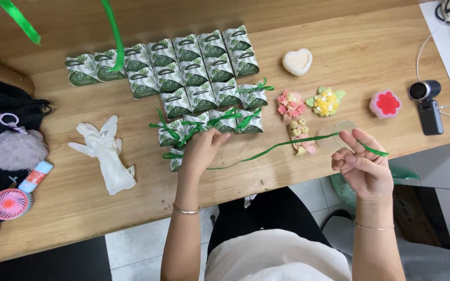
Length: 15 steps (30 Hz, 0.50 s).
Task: Tying green ribbons around small triangular-wrapped packages on a workshop bench.
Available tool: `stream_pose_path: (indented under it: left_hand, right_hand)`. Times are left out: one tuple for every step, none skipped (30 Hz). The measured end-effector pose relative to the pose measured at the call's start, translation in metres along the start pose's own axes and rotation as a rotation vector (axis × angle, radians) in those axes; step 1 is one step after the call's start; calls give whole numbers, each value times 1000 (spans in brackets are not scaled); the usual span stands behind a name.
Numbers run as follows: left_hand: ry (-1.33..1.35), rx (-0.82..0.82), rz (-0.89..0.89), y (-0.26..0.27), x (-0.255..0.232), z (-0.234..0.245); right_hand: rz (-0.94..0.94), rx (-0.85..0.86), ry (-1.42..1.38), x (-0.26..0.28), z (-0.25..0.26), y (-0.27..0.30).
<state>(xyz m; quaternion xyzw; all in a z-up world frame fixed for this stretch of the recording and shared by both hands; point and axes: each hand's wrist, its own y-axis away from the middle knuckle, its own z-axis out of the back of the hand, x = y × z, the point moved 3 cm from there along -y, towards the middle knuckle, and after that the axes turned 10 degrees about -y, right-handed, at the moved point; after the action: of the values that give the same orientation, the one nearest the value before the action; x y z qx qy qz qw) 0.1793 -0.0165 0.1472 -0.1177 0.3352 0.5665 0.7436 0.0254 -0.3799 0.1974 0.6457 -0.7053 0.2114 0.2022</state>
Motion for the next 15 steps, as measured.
stream_pose_path:
  left_hand:
    - [22, -95, -4, -9, -9, 9]
    - [26, -97, -5, -30, -7, 2]
    - [98, -255, -65, -51, -7, 0]
    - [169, -412, -125, -70, -8, -2]
    - [172, -416, -125, -88, -3, -9]
    - [97, -449, -120, -106, 0, -16]
    - [22, -480, -118, -125, 2, -23]
    - [25, -484, -121, -135, 8, -30]
    - [-127, -482, -169, -145, 12, -38]
    - [-279, -479, -217, -155, 15, -46]
    - [-277, -481, -221, -155, 15, -43]
    - [-243, -432, -201, -156, 16, -42]
    - [-211, -383, -177, -156, 18, -40]
    - [-212, -385, -177, -144, 4, -25]
    - [-144, -455, -194, -130, -8, -7]
  right_hand:
    - [22, -10, 41, 1, 3, 0]
    - [20, -8, 44, 0, 6, -1]
    - [18, -37, 63, 1, 9, -3]
    - [15, -66, 82, 2, 12, -4]
    - [14, -63, 86, 1, 13, -6]
    - [9, -82, 125, 0, 14, -6]
    - [8, -100, 166, -1, 16, -7]
    - [11, -97, 170, -4, -4, -13]
    - [-18, -222, 376, -8, -20, -17]
    - [-45, -348, 582, -12, -36, -21]
    - [-41, -349, 584, -13, -40, -22]
    - [29, -294, 825, -11, -46, -24]
    - [98, -234, 1062, -11, -53, -26]
    - [99, -233, 1062, -11, -50, -26]
    - [71, -339, 873, -12, -43, -25]
